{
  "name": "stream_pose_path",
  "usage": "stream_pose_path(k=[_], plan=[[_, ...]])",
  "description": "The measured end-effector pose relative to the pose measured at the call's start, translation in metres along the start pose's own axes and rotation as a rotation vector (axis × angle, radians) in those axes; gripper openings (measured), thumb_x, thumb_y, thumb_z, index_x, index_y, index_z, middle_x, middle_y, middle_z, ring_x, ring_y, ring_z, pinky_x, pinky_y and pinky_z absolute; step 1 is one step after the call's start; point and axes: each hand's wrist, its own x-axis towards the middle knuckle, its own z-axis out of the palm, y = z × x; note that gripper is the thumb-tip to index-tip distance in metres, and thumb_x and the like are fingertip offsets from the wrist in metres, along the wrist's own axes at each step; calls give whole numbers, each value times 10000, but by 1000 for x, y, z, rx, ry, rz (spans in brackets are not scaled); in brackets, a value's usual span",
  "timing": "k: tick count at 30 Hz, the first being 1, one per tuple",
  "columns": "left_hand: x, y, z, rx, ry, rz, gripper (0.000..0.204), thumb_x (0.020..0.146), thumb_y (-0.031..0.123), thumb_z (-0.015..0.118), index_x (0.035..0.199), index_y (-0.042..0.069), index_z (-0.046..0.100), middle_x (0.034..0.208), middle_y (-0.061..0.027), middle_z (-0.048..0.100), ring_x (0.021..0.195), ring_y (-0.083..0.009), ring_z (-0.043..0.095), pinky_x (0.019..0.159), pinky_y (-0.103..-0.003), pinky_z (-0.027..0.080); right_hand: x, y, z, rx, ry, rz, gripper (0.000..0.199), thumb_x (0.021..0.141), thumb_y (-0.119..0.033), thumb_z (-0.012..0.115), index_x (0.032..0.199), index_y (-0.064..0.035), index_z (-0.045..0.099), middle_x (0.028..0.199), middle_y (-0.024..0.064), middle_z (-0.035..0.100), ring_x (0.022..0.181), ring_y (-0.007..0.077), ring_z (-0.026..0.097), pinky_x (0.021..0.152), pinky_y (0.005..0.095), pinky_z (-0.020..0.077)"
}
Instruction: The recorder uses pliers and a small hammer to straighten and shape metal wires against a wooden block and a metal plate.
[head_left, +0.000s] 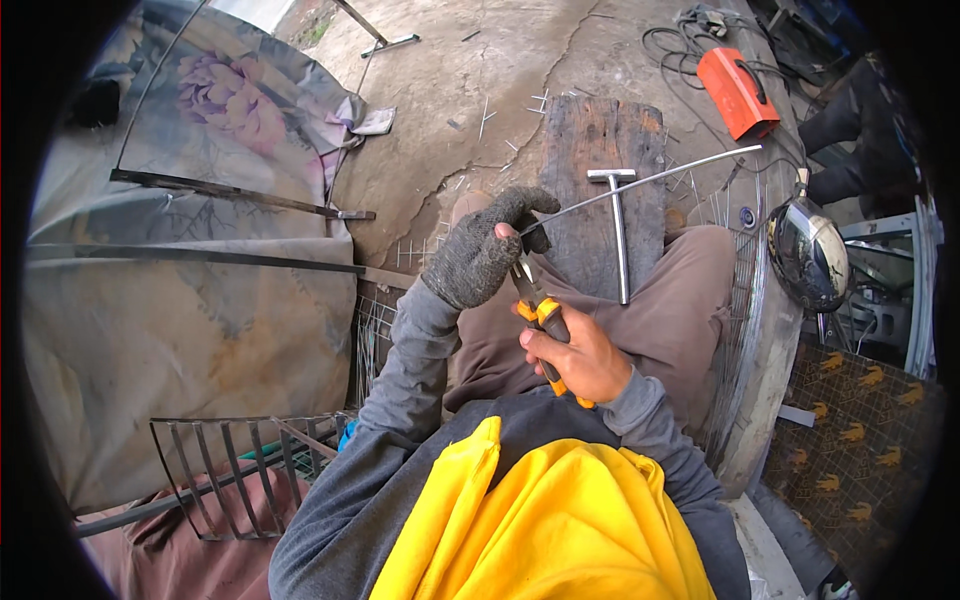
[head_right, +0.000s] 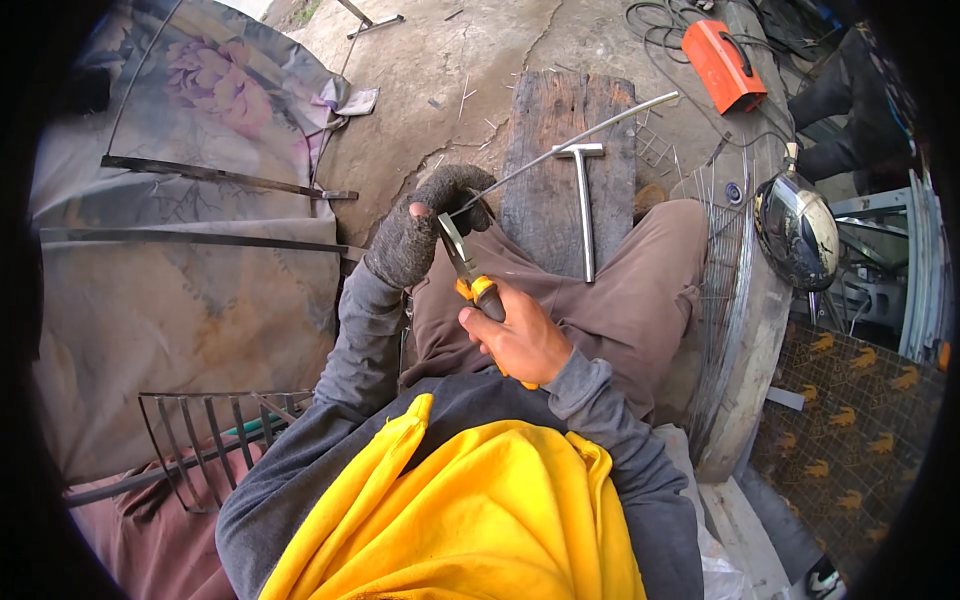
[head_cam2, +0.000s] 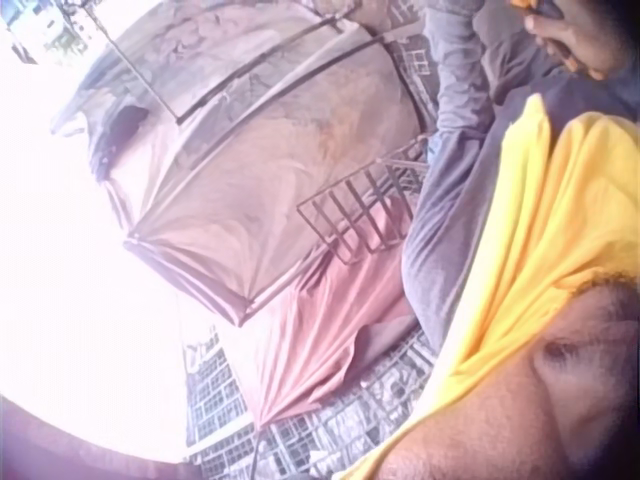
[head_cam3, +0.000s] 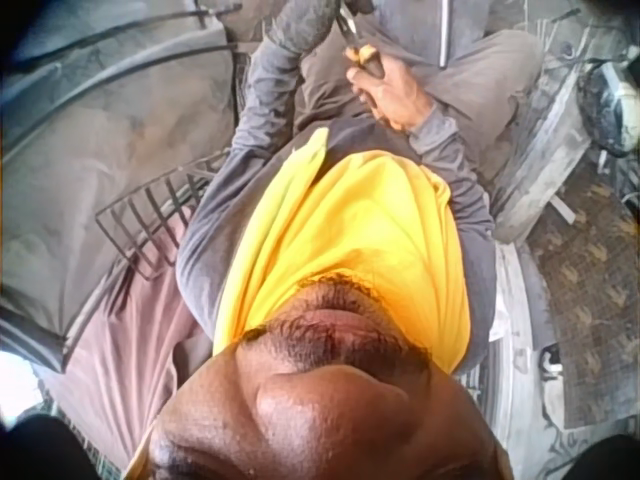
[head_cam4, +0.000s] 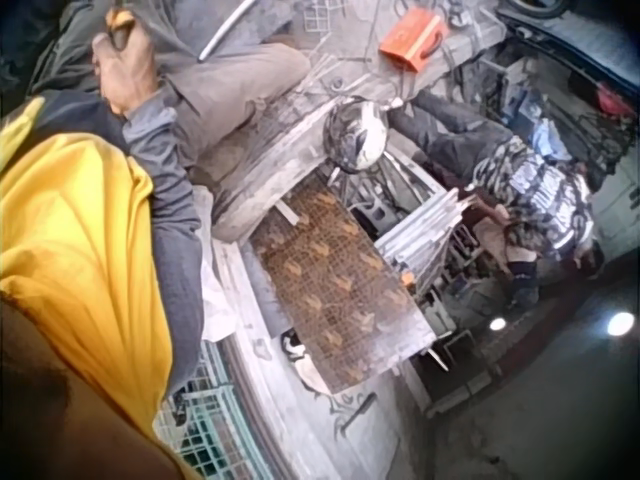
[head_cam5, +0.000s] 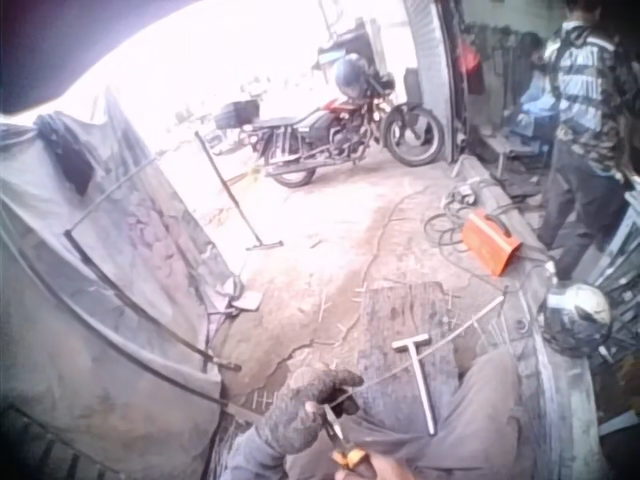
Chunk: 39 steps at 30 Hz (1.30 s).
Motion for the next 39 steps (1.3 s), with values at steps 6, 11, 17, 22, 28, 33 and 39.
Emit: stream_pose_path(k=[6, 11, 17, 22, 28, 33, 39], plan=[[-1, 15, -9, 78, 112, 58, 893, 872, 749, 397, 1402, 30, 412, 1259, -154, 570, 1160, -235, 549, 979, -371, 424, -6, 5, -1, 189, -20, 7, 254, 940, -195, 583, 1119, -15, 570, 843, 17, 565, 754, 93, 560, 679, 246, 487], [-2, 3, -14, -563, 101, 19, 1010, 827, 819, 337, 1490, 58, 281, 1428, -208, 442, 1310, -326, 437, 1102, -465, 303, -9, 15, 1, 222, 51, -7, 242, 938, -214, 594, 1088, -27, 558, 851, 22, 578, 729, 92, 546, 682, 246, 475], [-2, -5, -2, -948, 365, 10, 863, 906, 739, 297, 1418, 52, 403, 1359, -195, 514, 1212, -304, 521, 1034, -443, 381, -5, 23, 1, 349, 7, -25, 187, 935, -175, 572, 1069, -55, 524, 827, 29, 549, 735, 125, 551, 697, 279, 473], [-6, 12, -24, -49, 959, 189, 452, 961, 404, 539, 1165, 5, 596, 1171, -134, 634, 1101, -259, 592, 981, -391, 442, -6, 27, -2, 411, 23, -27, 179, 924, -169, 582, 1030, -28, 548, 801, 18, 559, 705, 100, 543, 655, 251, 459], [9, 14, -10, 470, -276, 68, 634, 782, 477, 756, 1174, 9, 584, 1097, -134, 651, 1054, -241, 615, 929, -329, 452, -7, 31, -7, 291, -14, -32, 188, 920, -166, 590, 1031, -19, 554, 787, 15, 559, 699, 94, 541, 644, 257, 462], [16, 4, 12, 486, -493, -229, 588, 743, 501, 789, 1035, 38, 576, 888, -111, 604, 844, -217, 599, 763, -342, 472, -11, 41, -8, 340, 23, -38, 198, 931, -187, 596, 1033, -21, 557, 774, 10, 551, 682, 89, 532, 617, 257, 458], [10, -10, 17, 457, -440, -159, 544, 763, 467, 785, 1014, 43, 552, 850, -90, 560, 800, -187, 556, 731, -338, 462, -7, 54, -6, 246, 61, -69, 200, 946, -211, 586, 1014, -27, 553, 736, 0, 529, 626, 75, 495, 569, 247, 435]])
